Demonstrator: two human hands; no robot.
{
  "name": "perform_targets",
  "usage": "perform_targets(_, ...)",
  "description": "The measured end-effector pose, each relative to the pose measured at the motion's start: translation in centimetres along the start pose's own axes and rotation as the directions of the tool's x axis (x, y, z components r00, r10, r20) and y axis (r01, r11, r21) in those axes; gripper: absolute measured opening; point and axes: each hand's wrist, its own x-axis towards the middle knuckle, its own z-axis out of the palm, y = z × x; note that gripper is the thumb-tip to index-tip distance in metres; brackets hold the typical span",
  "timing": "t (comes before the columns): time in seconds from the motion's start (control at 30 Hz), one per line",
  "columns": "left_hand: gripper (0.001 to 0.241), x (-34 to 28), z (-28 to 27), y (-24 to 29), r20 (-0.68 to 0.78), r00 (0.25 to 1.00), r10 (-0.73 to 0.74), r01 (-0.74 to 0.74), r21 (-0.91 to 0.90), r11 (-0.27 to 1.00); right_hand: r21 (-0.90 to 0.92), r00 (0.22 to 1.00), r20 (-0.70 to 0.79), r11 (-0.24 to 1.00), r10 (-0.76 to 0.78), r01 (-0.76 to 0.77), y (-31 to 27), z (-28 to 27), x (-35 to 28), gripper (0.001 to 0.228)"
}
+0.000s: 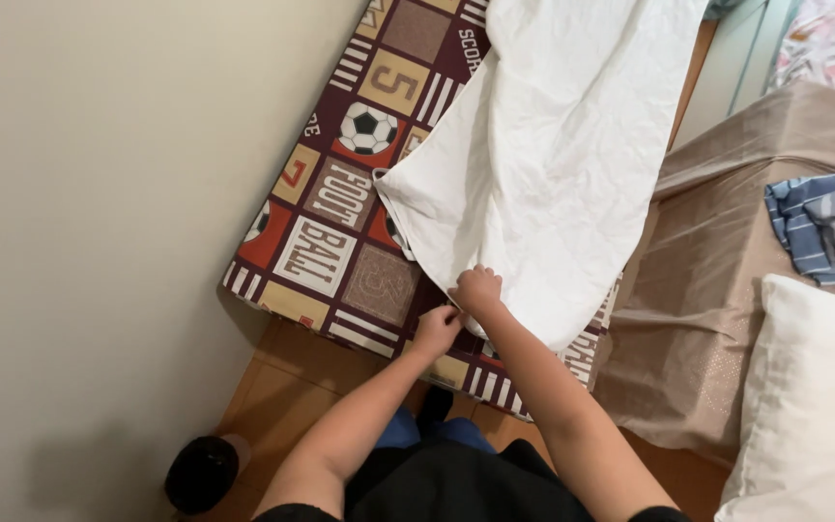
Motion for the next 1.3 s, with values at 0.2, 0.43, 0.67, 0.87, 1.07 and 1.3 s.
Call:
perform_targets(0.2, 0.029, 6.1, -3.3, -7.5, -0.068, 0.962, -0.263, 0.262, -0.014, 0.965, 0.042, 0.995, 0.07, 0.997, 0.066, -0.069, 0.9, 0.6, 1.6, 0.034)
perform_targets(0.43, 0.029, 15.9, -9.5, -13.8, 0.058, 0.958, -0.28, 0.248, 0.322, 0.914, 0.276, 0.985, 0.06, 0.946, 0.162, -0.172, -4.7, 4.6, 6.7, 0.024)
perform_targets(0.67, 0.047, 22.9, -13.9, -12.7, 0.488, 0.862, -0.139, -0.294, 0.703, 0.648, 0.588, 0.958, 0.036, 0.769, 0.286, -0.252, -8.5, 9.2, 10.2, 0.03)
perform_targets(0.87, 0.056, 27.4, -13.7, -17.0, 0.628, 0.777, -0.031, -0.561, 0.715, 0.418, 0.672, 0.921, 0.049, 0.669, 0.386, -0.316, -9.9, 11.1, 8.2, 0.029)
perform_targets(1.07, 0.037, 30.4, -13.0, -18.8, 0.698, 0.711, 0.086, -0.698, 0.685, 0.21, 0.672, 0.891, 0.034, 0.649, 0.453, -0.356, -11.8, 13.0, 9.9, 0.027)
perform_targets(1.3, 0.021, 29.5, -15.1, -15.3, 0.66, 0.71, 0.245, -0.667, 0.519, 0.535, 0.924, 0.778, 0.383, -0.214, 0.498, -0.318, -11.2, 18.8, 14.8, 0.046)
